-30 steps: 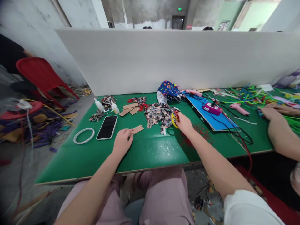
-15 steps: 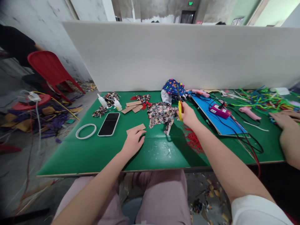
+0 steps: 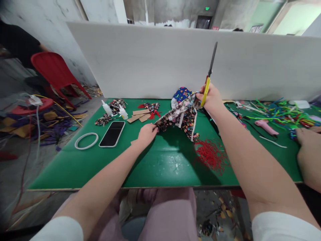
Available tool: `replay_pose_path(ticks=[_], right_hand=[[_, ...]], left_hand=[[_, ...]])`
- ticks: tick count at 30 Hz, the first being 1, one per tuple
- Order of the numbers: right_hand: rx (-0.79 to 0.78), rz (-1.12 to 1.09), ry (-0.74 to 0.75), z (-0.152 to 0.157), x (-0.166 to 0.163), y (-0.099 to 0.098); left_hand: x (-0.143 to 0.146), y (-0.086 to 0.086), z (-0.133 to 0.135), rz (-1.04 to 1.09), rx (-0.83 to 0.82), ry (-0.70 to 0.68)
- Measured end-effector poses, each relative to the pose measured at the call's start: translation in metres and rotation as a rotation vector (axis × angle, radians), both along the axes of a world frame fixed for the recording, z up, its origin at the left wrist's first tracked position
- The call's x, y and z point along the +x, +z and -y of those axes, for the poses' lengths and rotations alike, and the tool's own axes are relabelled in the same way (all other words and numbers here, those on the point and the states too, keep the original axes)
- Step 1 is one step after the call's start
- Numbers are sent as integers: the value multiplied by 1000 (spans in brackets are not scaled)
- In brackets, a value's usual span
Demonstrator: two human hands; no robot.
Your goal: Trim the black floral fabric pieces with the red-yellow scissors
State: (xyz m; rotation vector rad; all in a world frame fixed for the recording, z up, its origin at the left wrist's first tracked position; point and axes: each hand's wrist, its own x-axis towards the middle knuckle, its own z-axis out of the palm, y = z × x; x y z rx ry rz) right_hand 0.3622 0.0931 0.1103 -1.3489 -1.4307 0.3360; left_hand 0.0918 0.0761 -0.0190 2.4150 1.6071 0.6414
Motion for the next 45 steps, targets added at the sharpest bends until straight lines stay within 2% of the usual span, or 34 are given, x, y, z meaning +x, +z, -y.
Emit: replay_pose_path(ticks=[2, 6, 9, 12, 16, 22, 24, 27, 29, 31, 34, 37, 41, 45], right_hand=[[-17, -14, -58, -14, 9, -1], [-8, -31, -147, -32, 23, 9], [30, -28, -147, -28, 31, 20], [-16, -15, -76, -12, 37, 18], [-182, 60, 44, 14, 41, -10], [-506, 306, 272, 38, 29, -67], [-568, 397, 333, 40, 21, -79], [-609, 519, 390, 43, 5, -88], [-626, 578, 424, 45, -5, -88], [-645, 621, 471, 48, -15, -84], [-670, 685, 530, 52, -23, -73], [-646, 747, 496, 55, -26, -61], [-544, 782, 390, 54, -34, -51], [-492, 821, 375, 40, -56, -58]], left_hand=[[-10, 20, -24, 39, 15, 64], [-24, 74, -61, 151, 123, 129], [-30, 104, -64, 253, 209, 97], [-36, 110, -46, 331, 218, 36], [-44, 91, -1, 374, 113, -105], [-48, 47, 83, 284, -116, -475], [-52, 33, 105, 212, -207, -573], [-63, 18, 124, 155, -282, -629], [-74, 13, 126, 142, -325, -634], [-85, 12, 119, 132, -333, -575], [-98, 9, 94, 73, -185, -343], [-103, 1, 66, 28, -60, -192], [-100, -18, 45, -55, 18, -170], [-92, -31, 43, -111, 68, -161]])
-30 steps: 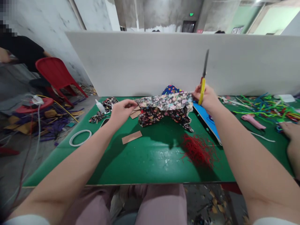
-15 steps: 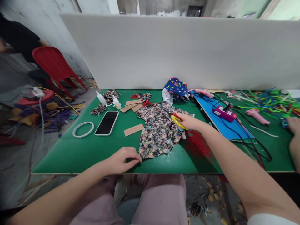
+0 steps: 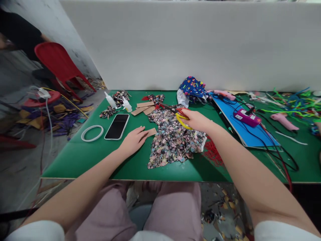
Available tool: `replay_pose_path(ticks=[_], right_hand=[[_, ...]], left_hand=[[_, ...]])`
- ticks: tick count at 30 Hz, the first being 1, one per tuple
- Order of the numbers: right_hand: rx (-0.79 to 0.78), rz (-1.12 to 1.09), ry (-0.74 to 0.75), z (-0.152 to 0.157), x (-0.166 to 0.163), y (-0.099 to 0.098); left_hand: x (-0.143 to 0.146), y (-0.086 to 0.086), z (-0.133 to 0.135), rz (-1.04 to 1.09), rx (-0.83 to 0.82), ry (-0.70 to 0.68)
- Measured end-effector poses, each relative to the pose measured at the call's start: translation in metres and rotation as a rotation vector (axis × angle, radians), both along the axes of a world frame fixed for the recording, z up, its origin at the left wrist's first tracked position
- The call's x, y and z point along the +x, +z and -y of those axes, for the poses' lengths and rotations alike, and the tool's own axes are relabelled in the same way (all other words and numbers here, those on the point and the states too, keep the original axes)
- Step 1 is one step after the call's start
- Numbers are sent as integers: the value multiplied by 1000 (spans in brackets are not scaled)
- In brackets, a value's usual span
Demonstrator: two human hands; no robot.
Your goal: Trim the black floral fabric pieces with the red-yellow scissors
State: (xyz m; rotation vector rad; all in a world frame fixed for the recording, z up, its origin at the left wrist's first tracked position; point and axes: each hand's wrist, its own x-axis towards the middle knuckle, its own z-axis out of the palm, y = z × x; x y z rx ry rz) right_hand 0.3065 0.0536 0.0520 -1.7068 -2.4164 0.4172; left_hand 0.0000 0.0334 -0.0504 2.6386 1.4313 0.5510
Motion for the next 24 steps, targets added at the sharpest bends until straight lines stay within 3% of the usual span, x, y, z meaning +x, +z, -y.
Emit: replay_pose_path(ticks=[7, 13, 20, 24], right_hand=[[-17, 99, 16, -52, -52, -46], [-26, 125, 81, -66, -78, -75], [22, 103, 83, -65, -82, -66], [35, 124, 62, -41, -74, -52]], left_hand=[[-1, -6, -3, -31, 67, 49], [-11, -4, -2, -13, 94, 109], [-14, -6, 0, -17, 127, 158], [-16, -6, 1, -26, 162, 205]])
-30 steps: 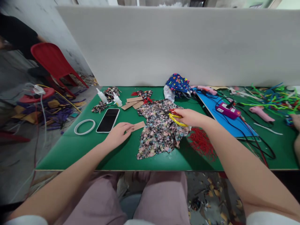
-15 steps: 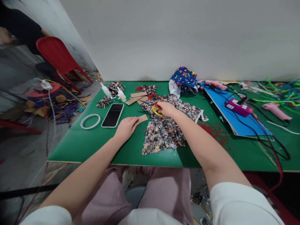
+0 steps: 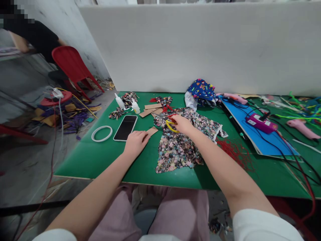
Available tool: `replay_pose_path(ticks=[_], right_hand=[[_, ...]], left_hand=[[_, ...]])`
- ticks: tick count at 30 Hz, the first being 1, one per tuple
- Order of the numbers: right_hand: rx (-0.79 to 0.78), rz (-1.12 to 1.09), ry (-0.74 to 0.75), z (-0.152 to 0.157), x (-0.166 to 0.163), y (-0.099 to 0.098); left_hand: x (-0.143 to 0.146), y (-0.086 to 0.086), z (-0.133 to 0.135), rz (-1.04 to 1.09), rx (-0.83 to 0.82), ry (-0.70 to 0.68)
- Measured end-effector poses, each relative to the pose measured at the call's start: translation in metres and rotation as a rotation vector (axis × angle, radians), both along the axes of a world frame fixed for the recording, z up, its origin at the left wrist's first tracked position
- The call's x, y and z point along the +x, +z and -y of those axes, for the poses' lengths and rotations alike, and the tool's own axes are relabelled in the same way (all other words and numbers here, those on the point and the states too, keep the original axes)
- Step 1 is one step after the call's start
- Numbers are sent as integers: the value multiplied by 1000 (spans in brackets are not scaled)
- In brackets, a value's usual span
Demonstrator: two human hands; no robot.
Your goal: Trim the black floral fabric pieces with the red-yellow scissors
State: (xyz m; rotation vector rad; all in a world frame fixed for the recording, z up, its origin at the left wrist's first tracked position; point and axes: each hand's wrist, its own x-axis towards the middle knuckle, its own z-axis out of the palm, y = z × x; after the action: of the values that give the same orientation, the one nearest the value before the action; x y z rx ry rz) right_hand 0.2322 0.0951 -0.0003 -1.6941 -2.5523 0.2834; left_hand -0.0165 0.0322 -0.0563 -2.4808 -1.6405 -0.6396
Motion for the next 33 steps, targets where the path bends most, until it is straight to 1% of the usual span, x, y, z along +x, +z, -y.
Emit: replay_pose_path(ticks=[2, 4, 6, 7, 9, 11, 14, 17, 19, 22, 25, 28, 30, 33], right_hand=[[10, 14, -4, 26, 4, 4], [-8, 25, 48, 61, 9, 4], [-16, 55, 104, 95, 15, 0], [-2, 73, 109, 110, 18, -4], [36, 101, 94, 130, 24, -14], [63, 116, 84, 137, 29, -23], [101, 113, 98, 131, 31, -32], [145, 94, 123, 121, 32, -27], [184, 65, 132, 115, 38, -14], [273, -6, 103, 104, 59, 17], [385, -85, -7, 87, 94, 53], [477, -132, -151, 65, 132, 78], [506, -139, -243, 50, 154, 85], [506, -122, -384, 29, 177, 84]], left_hand=[[-2, 1, 1, -1, 11, 30], [-2, 1, 2, -2, 12, 52], [-3, 1, 3, -5, 6, 67], [-2, 2, 4, -7, 2, 72], [-1, 2, 6, -11, -6, 80], [1, 3, 6, -15, -8, 89], [8, 6, -1, -21, -14, 83], [20, 13, -20, -38, -52, 36], [30, 17, -39, -57, -90, -18], [40, 22, -68, -84, -163, -51], [40, 22, -85, -88, -246, -57], [33, 22, -88, -45, -305, -30], [26, 23, -85, 4, -341, -1], [17, 30, -81, 88, -404, 43]])
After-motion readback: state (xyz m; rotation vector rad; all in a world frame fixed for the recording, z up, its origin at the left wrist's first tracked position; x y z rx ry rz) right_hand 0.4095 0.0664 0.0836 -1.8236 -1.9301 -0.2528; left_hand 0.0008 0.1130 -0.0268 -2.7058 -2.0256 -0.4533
